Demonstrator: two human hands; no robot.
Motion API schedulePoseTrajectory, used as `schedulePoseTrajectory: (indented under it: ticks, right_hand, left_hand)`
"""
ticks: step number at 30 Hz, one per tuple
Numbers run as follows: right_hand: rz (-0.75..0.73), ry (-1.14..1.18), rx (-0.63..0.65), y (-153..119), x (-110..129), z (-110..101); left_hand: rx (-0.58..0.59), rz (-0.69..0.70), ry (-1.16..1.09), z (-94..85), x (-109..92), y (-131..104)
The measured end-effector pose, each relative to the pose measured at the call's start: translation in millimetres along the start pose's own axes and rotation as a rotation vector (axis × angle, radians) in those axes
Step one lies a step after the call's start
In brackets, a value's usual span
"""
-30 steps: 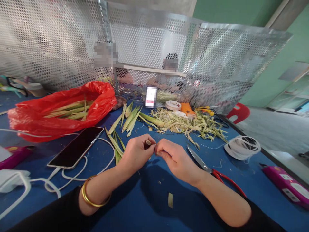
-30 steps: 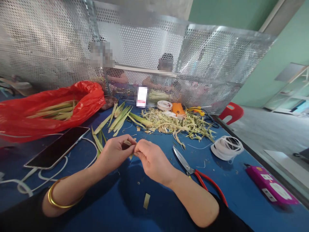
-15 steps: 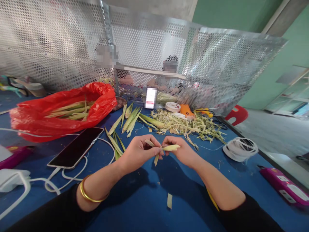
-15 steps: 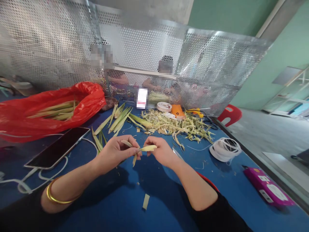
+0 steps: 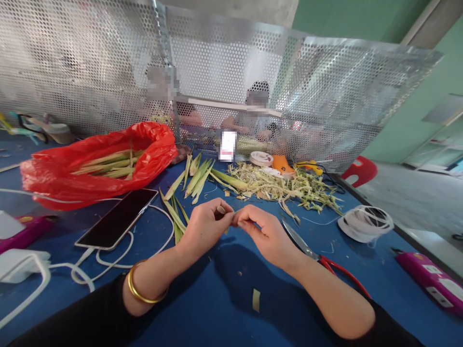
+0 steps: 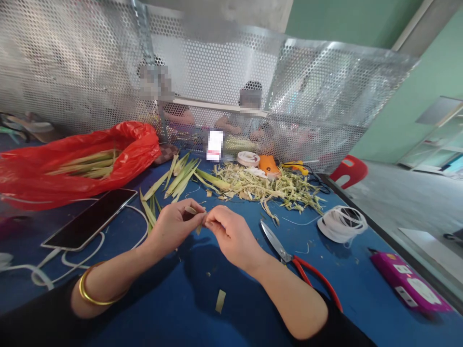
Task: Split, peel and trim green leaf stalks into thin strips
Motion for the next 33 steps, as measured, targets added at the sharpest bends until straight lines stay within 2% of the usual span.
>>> schedulePoseTrajectory:
  ticks: [5, 8, 12, 15, 18, 21, 23, 26, 29, 31, 33]
  right_hand:
    - [0.043, 0.068, 0.018, -1.0, 0.2, -1.2]
    - [0.076, 0.123, 0.018, 0.0, -0.5, -6.4]
    - [0.197, 0.161, -0.006, 1.9, -15.6, -18.9]
    - [0.250, 0.270, -0.005, 2.9, -30.4, -21.0]
    - [0.278, 0.479, 0.083, 4.4, -40.6, -7.7]
    - [0.292, 0.571, 0.127, 5.3, -42.7, 5.1]
    - [0.312, 0.493, 0.121, 4.7, -40.2, 7.9]
    - [0.275, 0.198, 0.051, 2.3, -27.8, 4.3]
    - [0.098, -0.031, -0.091, -0.9, -7.2, 0.0]
    - [0.004, -0.044, -0.145, -2.4, 1.0, -0.1]
    - [0.012, 0.031, -0.136, -1.8, -0.1, 0.8]
  left_hand:
    - [0.082, 0.049, 0.116, 5.0, -5.4, -1.1]
    - [0.210, 0.051, 0.144, 10.3, -9.4, -1.2]
    - [0.426, 0.002, -0.097, 19.4, -13.1, -3.7]
    - [0.456, 0.011, -0.310, 20.8, -17.3, -5.2]
    - [0.411, 0.068, -0.458, 18.2, -19.6, -3.9]
    - [0.261, 0.066, -0.448, 10.0, -15.4, 0.0]
    - [0.128, 0.043, -0.355, 2.3, -11.4, 2.3]
    - [-0.003, 0.014, -0.202, -5.6, -6.6, 4.4]
    - [-0.047, -0.004, -0.060, -7.4, -2.1, 4.8]
    - [-0.042, 0.002, 0.010, -5.6, -0.2, 4.0]
    - [-0.019, 0.021, 0.058, -2.5, 0.2, 2.6]
Point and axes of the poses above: each hand's wrist, its own y-axis towards the middle knuckle, its own z-axis out of the palm, x = y × z, the point moved 5 cm from there along y, towards the middle knuckle, and after that the axes turned 14 degrees about x, right-handed, at the moved point
